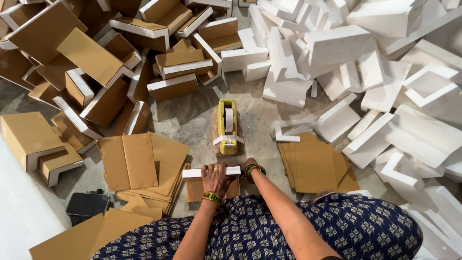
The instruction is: The person sits on the floor surrounded by cardboard and white foam pieces. They pick up a flat cardboard sheet and a white foam insert, place the foam onto the cardboard, and use a tape dispenser to secure the foam to the cardboard. The person repeats this process, assembling multiple units.
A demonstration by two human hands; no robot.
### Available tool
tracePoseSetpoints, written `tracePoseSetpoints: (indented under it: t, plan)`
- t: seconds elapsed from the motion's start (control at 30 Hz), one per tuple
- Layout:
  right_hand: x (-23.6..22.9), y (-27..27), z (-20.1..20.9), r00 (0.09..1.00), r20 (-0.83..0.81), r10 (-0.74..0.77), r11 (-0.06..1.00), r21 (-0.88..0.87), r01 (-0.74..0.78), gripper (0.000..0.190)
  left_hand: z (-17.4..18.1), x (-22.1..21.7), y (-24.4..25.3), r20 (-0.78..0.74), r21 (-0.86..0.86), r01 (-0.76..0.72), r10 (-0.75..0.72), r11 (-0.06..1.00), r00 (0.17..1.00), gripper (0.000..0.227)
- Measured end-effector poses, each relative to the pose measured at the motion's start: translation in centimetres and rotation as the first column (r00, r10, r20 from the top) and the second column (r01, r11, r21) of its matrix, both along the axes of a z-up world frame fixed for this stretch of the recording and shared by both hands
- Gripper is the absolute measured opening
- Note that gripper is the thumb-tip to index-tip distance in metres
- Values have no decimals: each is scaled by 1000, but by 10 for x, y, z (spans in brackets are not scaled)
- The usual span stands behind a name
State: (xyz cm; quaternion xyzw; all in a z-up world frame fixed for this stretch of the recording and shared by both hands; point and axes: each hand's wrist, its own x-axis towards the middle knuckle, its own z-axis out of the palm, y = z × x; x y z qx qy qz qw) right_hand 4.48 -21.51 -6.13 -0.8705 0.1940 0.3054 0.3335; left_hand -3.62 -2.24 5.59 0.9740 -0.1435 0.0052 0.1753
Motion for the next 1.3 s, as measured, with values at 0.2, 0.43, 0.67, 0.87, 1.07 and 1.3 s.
tracePoseSetpoints:
  t: [0.2,0.43,0.67,0.87,1.07,1.3]
  plan:
    - [-8,-44,49,928,38,370,920,123,-371,77,-14,3,-34,-44,59,-81,84,995,995,57]
    - [-67,-56,124,831,106,546,821,-261,-507,47,-73,1,-97,21,86,151,-153,985,988,39]
    - [-54,-65,86,748,101,656,734,-318,-600,41,-49,26,23,-101,-207,42,-64,977,993,44]
    - [27,-32,86,843,528,99,952,196,-235,90,-50,26,13,-50,-345,33,-54,938,997,45]
    - [52,21,102,828,543,-139,988,132,79,51,-44,28,16,-147,-455,-37,-34,890,989,51]
    - [-118,39,117,907,275,-320,920,321,227,20,-59,31,28,-332,-633,-178,-56,754,942,54]
